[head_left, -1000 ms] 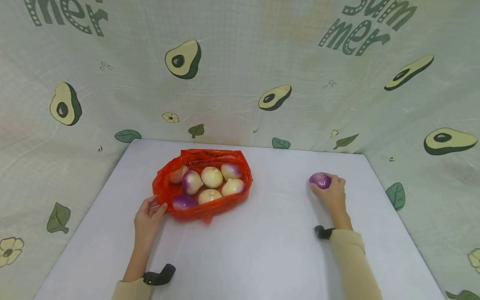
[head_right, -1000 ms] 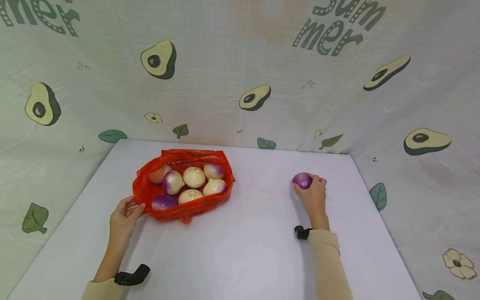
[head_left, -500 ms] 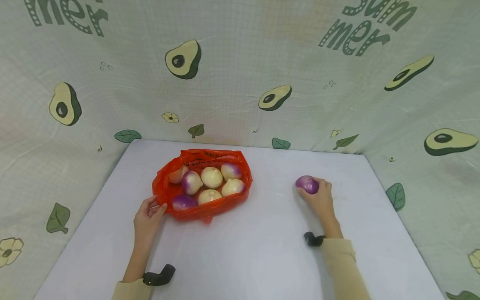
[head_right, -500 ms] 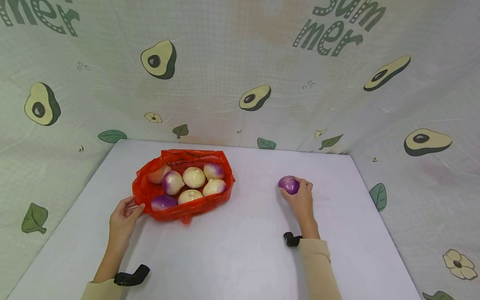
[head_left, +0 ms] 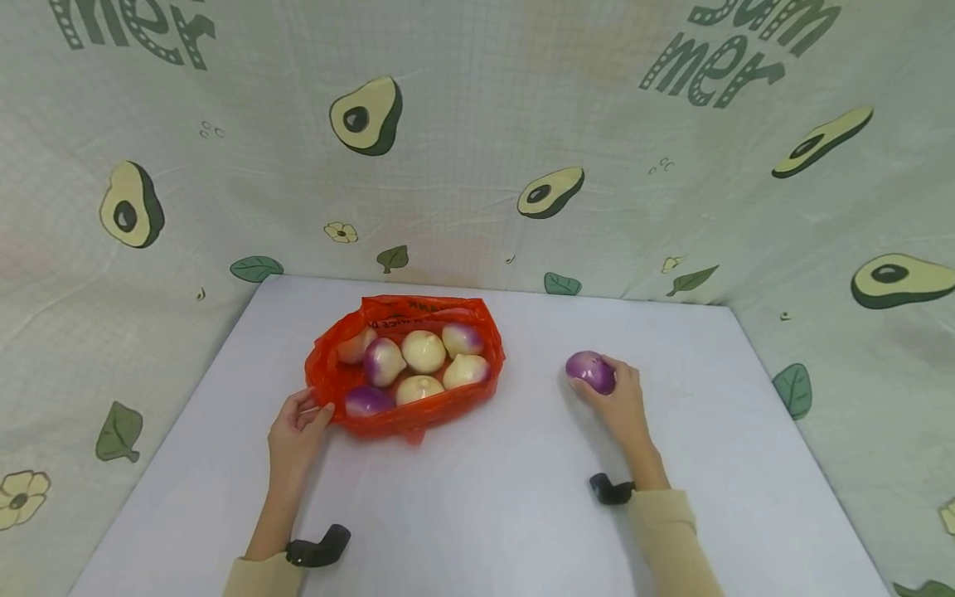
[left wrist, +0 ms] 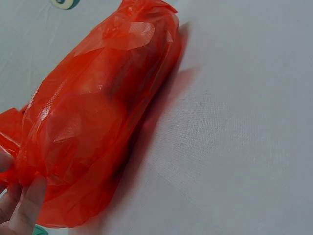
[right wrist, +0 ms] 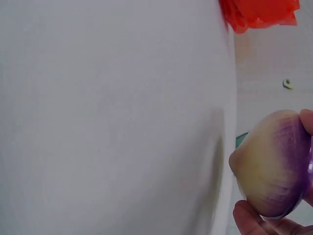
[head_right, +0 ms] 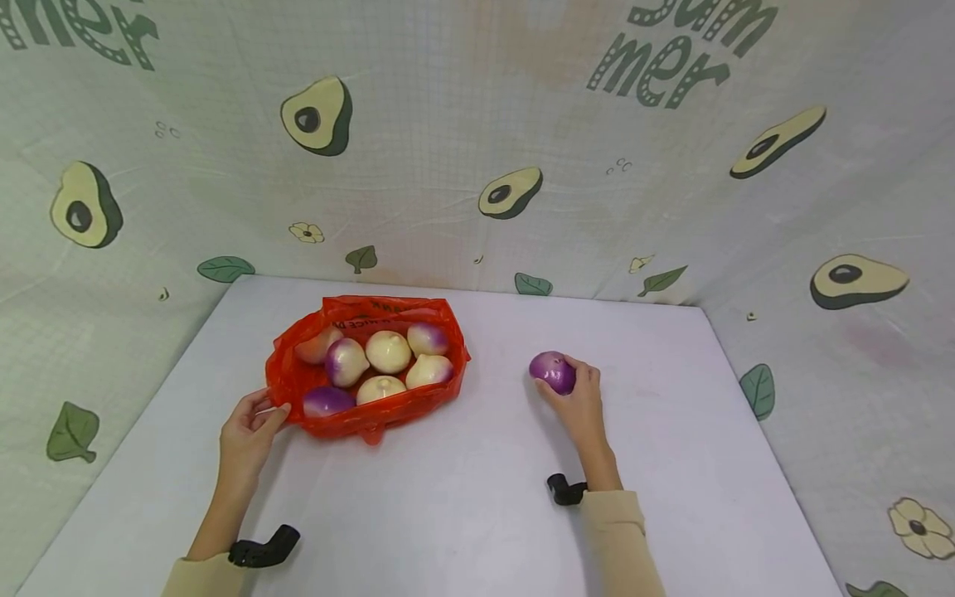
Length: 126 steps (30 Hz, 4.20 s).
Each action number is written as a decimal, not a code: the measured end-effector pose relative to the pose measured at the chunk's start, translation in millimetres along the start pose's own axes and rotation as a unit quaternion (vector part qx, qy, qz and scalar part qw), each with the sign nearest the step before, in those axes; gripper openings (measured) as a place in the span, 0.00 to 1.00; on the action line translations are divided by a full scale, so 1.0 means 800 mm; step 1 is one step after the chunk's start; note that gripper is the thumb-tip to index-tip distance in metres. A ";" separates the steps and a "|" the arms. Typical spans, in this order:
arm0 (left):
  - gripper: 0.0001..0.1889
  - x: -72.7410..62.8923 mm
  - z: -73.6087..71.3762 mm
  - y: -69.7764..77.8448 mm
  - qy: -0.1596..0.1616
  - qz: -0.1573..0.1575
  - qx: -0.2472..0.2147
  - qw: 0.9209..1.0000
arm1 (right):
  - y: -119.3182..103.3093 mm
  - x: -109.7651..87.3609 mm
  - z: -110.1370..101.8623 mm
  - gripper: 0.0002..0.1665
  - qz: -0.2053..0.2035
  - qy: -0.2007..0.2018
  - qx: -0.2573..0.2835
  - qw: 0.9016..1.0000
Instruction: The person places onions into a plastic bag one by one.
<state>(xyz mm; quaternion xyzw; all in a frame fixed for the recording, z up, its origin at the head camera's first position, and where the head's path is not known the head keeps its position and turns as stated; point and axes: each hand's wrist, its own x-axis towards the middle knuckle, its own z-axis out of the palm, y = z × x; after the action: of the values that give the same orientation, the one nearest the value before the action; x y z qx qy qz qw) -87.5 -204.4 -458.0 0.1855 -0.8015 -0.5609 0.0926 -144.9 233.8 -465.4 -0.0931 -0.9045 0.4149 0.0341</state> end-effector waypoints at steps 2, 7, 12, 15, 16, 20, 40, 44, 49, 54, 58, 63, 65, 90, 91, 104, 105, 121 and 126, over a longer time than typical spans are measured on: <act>0.22 0.000 0.000 0.001 0.001 0.003 -0.003 1.000 | -0.009 -0.002 0.001 0.46 -0.016 0.008 0.011 1.000; 0.21 0.000 0.001 0.001 0.005 0.007 -0.003 1.000 | -0.037 -0.009 0.003 0.42 -0.062 0.021 0.024 0.998; 0.22 -0.001 0.000 0.001 0.005 0.009 0.001 1.000 | -0.067 -0.019 0.006 0.41 -0.093 0.017 0.032 0.995; 0.23 0.000 -0.001 0.001 0.001 0.008 -0.001 1.000 | -0.083 -0.025 0.010 0.42 -0.105 0.005 0.040 0.994; 0.23 0.000 -0.001 0.001 -0.001 0.008 -0.003 1.000 | -0.089 -0.027 0.011 0.42 -0.108 -0.001 0.042 0.993; 0.23 0.001 -0.001 0.001 -0.005 0.004 -0.012 1.000 | -0.113 -0.034 0.018 0.41 -0.123 -0.020 0.048 0.991; 0.21 0.003 0.001 -0.006 0.003 0.018 -0.018 1.000 | -0.176 -0.033 0.093 0.39 -0.206 -0.108 -0.010 0.972; 0.22 0.002 0.000 -0.002 -0.003 -0.001 -0.009 1.000 | -0.176 -0.029 0.102 0.40 -0.209 -0.119 -0.015 0.970; 0.23 0.002 -0.001 -0.001 -0.007 -0.003 -0.018 1.000 | -0.178 -0.025 0.109 0.39 -0.226 -0.116 -0.013 0.967; 0.22 0.001 0.000 0.000 -0.003 0.004 -0.017 1.000 | -0.182 -0.020 0.116 0.39 -0.231 -0.109 -0.031 0.966; 0.22 -0.001 0.000 -0.001 0.001 0.004 -0.007 1.000 | -0.185 -0.016 0.124 0.38 -0.238 -0.107 -0.045 0.964; 0.22 -0.002 -0.001 -0.001 0.003 0.007 -0.005 1.000 | -0.190 -0.013 0.135 0.38 -0.236 -0.116 -0.060 0.963; 0.23 -0.002 -0.001 -0.001 0.001 0.010 -0.005 1.000 | -0.192 -0.012 0.139 0.38 -0.231 -0.119 -0.064 0.963; 0.23 -0.003 0.000 0.000 -0.001 -0.005 -0.004 1.000 | -0.202 -0.008 0.158 0.40 -0.255 -0.148 -0.172 0.940; 0.23 -0.003 0.000 0.000 -0.002 -0.005 -0.003 1.000 | -0.202 -0.008 0.159 0.40 -0.254 -0.150 -0.181 0.938; 0.23 -0.003 0.000 0.003 -0.007 -0.005 0.005 1.000 | -0.191 0.004 0.173 0.28 -0.283 -0.146 -0.316 0.894; 0.23 -0.003 0.000 0.003 -0.007 -0.007 0.005 1.000 | -0.190 0.004 0.173 0.28 -0.279 -0.149 -0.318 0.894; 0.23 -0.003 -0.002 0.002 0.000 -0.005 -0.002 1.000 | -0.184 0.007 0.158 0.14 -0.345 -0.112 -0.287 0.887; 0.23 -0.005 -0.003 0.007 -0.002 -0.006 -0.015 1.000 | -0.179 0.005 0.134 0.11 -0.380 -0.092 -0.265 0.881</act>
<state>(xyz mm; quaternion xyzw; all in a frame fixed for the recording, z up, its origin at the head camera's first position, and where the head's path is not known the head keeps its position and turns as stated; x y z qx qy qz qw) -83.7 -203.3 -451.9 0.1877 -0.7921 -0.5737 0.0905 -183.7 63.0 -427.2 0.2912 -0.9455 0.1218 0.0799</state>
